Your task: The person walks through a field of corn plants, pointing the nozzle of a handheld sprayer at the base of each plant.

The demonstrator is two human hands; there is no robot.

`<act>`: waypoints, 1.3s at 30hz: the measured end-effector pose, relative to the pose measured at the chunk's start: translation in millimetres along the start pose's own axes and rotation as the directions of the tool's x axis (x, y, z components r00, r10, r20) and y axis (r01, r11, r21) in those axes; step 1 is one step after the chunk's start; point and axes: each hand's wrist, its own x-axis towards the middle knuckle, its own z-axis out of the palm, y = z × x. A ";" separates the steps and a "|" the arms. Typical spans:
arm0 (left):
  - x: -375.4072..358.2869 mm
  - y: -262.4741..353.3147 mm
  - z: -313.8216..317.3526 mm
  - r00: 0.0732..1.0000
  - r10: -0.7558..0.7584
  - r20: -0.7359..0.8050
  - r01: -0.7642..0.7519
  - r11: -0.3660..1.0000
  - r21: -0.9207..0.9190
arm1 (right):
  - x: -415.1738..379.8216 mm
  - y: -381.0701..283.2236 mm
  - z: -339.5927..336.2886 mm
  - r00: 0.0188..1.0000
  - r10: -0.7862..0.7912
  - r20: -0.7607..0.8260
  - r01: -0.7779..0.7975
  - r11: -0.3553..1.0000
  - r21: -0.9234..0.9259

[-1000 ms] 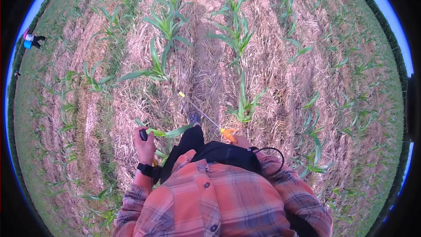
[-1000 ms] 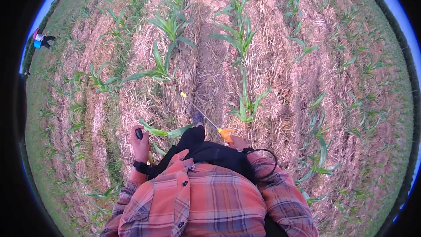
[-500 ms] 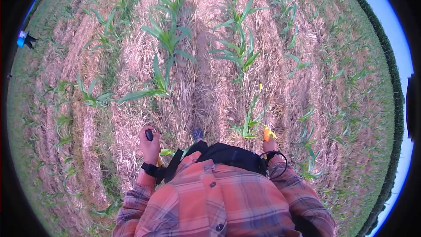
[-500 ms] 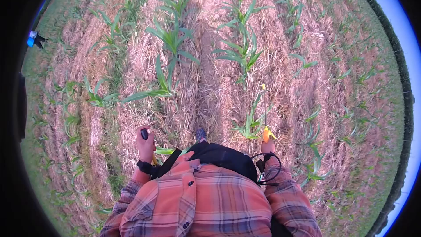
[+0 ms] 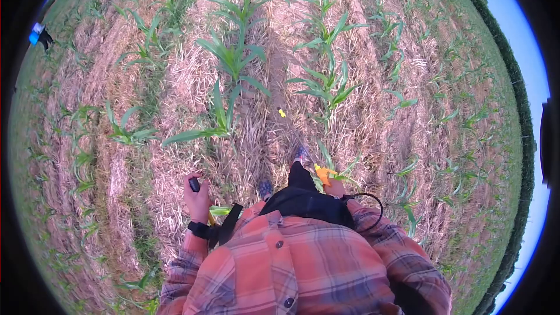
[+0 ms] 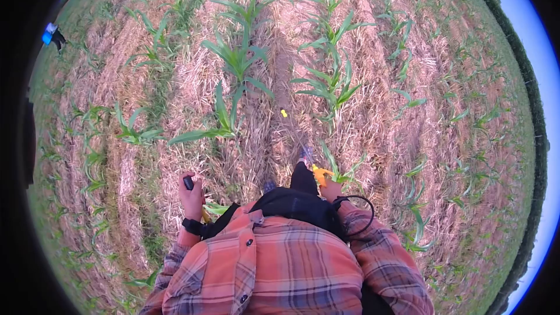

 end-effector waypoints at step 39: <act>206.3 81.1 228.0 0.994 0.094 0.050 -0.100 0.985 0.141 | 229.9 36.8 -187.1 0.809 0.447 -0.381 -0.402 0.894 0.195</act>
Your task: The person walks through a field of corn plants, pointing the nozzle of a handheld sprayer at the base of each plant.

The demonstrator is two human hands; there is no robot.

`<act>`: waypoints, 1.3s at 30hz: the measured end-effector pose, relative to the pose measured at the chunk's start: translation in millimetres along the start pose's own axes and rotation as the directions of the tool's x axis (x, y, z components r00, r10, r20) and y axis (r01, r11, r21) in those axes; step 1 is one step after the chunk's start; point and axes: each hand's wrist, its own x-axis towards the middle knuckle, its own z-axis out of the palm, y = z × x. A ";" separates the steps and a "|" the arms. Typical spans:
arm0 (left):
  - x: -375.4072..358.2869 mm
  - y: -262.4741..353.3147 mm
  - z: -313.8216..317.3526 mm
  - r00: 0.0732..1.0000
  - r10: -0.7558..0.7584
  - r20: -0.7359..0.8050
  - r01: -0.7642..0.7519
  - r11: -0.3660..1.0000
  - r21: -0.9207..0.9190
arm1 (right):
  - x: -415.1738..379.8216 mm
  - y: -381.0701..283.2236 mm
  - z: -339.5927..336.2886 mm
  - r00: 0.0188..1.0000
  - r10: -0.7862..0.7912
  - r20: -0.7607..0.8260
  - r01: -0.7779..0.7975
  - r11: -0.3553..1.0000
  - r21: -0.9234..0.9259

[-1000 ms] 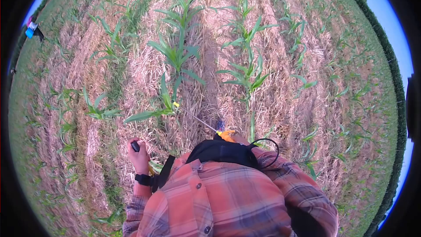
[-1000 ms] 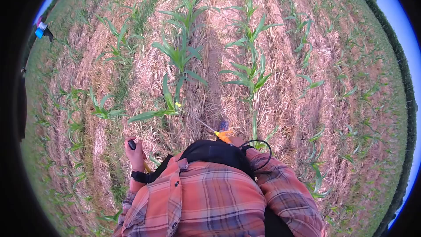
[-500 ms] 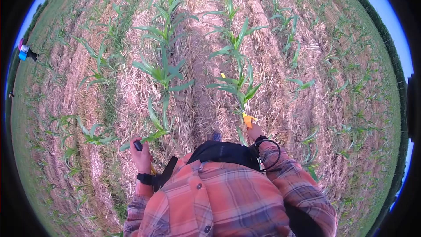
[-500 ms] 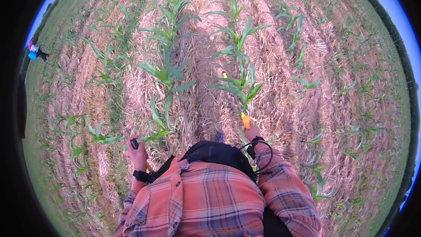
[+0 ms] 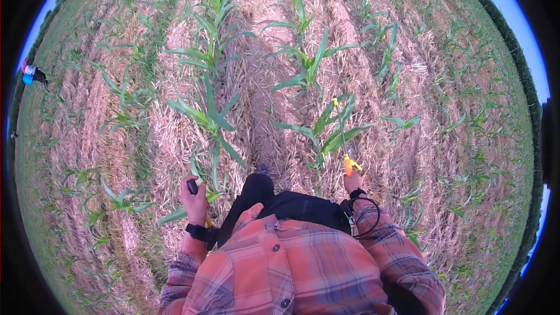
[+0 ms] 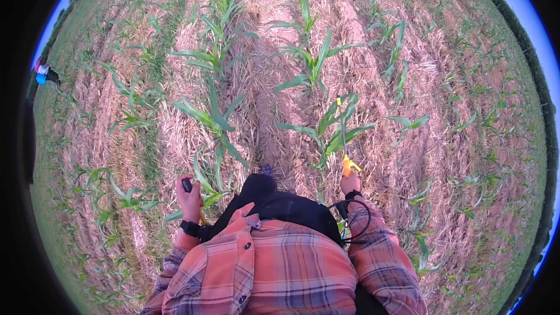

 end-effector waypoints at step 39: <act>244.2 91.1 63.4 0.994 0.015 -0.109 -0.024 0.996 -0.081 | 231.7 -245.1 -14.3 0.994 -0.110 -0.008 0.111 0.990 0.091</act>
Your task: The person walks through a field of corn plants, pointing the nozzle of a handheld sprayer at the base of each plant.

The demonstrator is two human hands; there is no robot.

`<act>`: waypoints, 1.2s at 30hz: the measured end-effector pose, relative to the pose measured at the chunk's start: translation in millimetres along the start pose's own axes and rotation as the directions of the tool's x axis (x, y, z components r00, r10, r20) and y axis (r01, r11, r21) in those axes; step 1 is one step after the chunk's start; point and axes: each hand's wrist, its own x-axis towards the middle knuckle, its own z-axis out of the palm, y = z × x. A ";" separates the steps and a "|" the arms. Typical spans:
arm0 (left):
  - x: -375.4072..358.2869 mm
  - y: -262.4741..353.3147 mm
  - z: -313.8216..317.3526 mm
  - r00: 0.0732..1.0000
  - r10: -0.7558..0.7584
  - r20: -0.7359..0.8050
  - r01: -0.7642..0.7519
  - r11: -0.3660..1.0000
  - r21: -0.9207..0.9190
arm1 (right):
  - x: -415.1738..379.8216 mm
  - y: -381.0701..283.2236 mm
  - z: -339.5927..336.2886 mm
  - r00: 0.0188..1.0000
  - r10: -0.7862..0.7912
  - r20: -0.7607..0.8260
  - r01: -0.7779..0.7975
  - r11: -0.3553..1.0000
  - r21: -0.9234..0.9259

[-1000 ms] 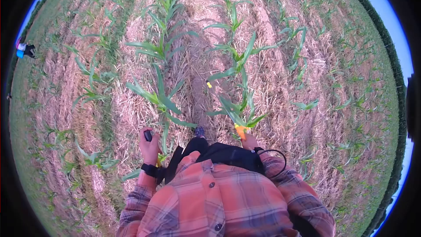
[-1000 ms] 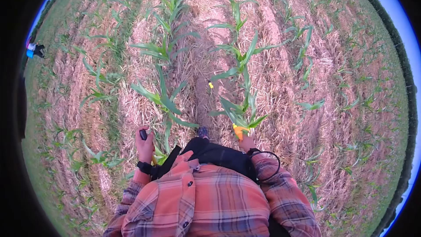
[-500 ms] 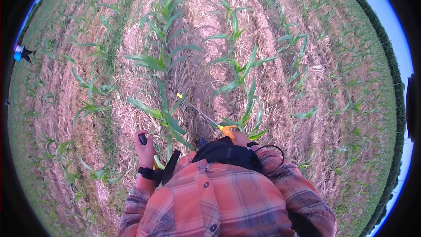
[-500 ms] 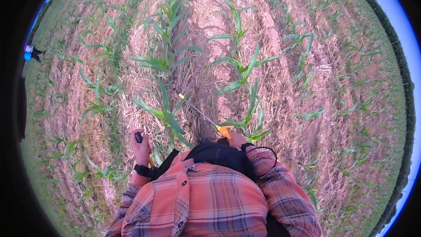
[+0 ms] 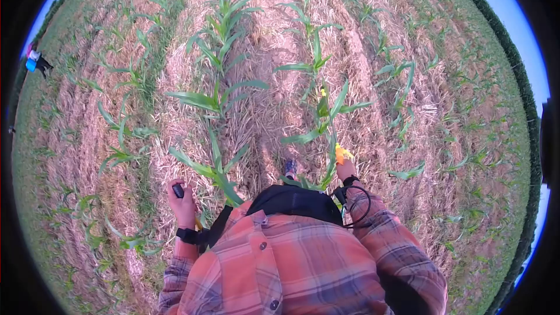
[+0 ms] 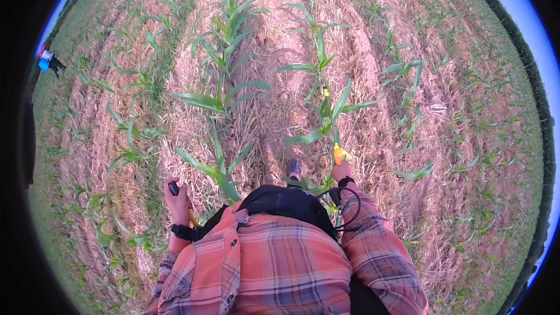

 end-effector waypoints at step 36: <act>172.3 49.7 224.3 0.990 -0.037 0.137 0.022 0.994 0.106 | 169.4 -124.7 10.5 0.778 -0.425 0.464 0.395 0.904 0.165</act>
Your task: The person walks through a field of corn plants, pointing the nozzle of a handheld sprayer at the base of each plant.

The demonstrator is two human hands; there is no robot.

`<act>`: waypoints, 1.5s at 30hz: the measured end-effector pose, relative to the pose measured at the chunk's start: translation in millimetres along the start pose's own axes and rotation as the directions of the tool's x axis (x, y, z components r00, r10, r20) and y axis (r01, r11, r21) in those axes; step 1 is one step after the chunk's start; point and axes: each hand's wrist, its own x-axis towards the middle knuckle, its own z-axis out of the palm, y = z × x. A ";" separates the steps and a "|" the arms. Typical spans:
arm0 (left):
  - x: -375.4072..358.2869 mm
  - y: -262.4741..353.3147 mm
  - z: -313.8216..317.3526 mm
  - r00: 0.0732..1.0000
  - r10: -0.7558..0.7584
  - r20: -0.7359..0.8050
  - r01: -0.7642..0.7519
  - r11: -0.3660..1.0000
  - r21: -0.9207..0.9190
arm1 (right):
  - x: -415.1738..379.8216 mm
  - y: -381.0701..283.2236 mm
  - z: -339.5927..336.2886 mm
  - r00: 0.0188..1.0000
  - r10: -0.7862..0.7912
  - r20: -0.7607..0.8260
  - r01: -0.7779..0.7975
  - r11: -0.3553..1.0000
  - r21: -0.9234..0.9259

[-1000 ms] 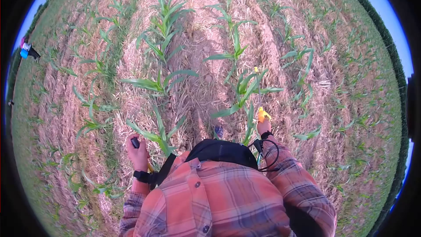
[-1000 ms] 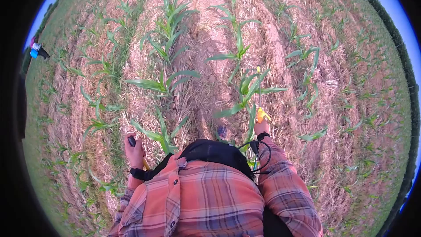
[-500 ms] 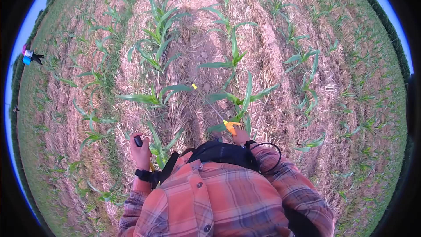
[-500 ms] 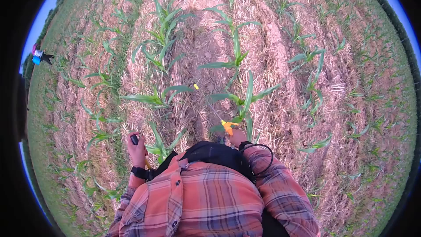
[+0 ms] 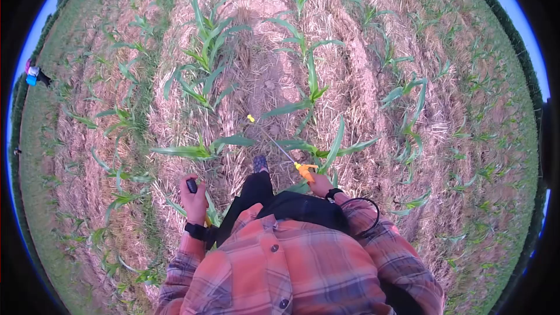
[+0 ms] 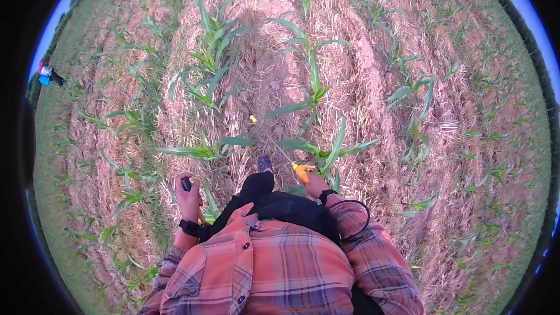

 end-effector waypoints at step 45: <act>296.8 130.4 108.0 0.988 0.044 -0.151 -0.044 0.999 0.000 | 338.5 -71.3 -152.8 0.900 -0.203 0.385 0.244 0.968 -0.061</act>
